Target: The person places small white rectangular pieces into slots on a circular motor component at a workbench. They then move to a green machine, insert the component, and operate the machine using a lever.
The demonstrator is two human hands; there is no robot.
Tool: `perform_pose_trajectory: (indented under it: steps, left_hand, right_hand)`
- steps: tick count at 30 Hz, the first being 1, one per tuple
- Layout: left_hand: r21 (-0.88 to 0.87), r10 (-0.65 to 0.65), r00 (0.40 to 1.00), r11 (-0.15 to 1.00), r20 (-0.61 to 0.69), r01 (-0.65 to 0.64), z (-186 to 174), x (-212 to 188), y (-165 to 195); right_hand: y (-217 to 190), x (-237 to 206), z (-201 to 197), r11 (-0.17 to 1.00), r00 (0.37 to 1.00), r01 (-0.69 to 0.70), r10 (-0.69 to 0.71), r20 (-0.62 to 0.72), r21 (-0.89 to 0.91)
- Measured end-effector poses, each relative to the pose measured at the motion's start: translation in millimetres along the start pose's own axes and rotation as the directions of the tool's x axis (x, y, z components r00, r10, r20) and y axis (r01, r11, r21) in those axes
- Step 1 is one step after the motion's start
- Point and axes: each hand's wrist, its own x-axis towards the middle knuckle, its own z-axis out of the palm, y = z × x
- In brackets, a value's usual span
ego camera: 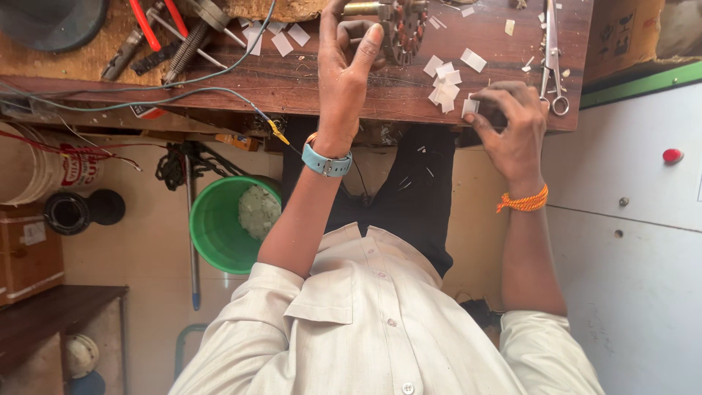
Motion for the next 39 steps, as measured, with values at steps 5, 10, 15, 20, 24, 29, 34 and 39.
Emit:
perform_pose_trajectory:
  steps: [5, 10, 15, 20, 24, 29, 34, 39]
  left_hand:
    - [0.025, -0.019, 1.0, 1.0, 0.002, 0.019, -0.8, 0.1, 5.2]
    - [0.299, 0.129, 0.989, 0.943, 0.071, -0.145, -1.2, -2.6, 25.2]
    - [0.469, 0.275, 0.958, 0.838, 0.08, -0.279, 5.5, -32.2, 50.7]
    - [0.269, 0.062, 0.718, 0.902, 0.693, -0.338, 9.3, -54.6, 76.9]
    - [0.289, 0.243, 0.652, 0.749, 0.718, -0.597, 10.0, -45.2, 88.9]
    - [0.252, 0.322, 0.574, 0.664, 0.753, -0.704, 1.0, -46.1, 88.3]
    - [0.154, 0.294, 0.879, 0.915, 0.376, -0.372, 5.7, -65.2, 61.8]
    - [-0.1, 0.157, 0.949, 0.986, 0.273, -0.135, 13.0, -68.6, 47.0]
  right_hand:
    - [11.8, 6.7, 0.6, 0.951, 0.987, -0.162, 0.155, 0.046, 0.262]
    - [7.2, 9.7, 2.4, 0.876, 0.982, -0.072, 0.146, -0.119, 0.478]
    - [-27.1, -4.3, 9.2, 0.598, 0.921, -0.184, 0.382, -0.075, 0.78]
    - [-57.8, -11.8, 20.9, 0.076, 0.912, -0.257, 0.35, 0.216, 0.963]
    - [-65.5, -11.6, 15.8, -0.032, 0.897, -0.394, 0.202, 0.392, 0.919]
    - [-80.8, -11.7, 6.8, 0.173, 0.884, -0.461, 0.178, 0.432, 0.87]
    - [-110.7, 1.6, 10.7, 0.422, 0.995, 0.054, 0.054, -0.085, 0.905]
    - [-120.9, 19.0, 2.4, 0.741, 0.977, 0.108, 0.046, -0.21, 0.663]
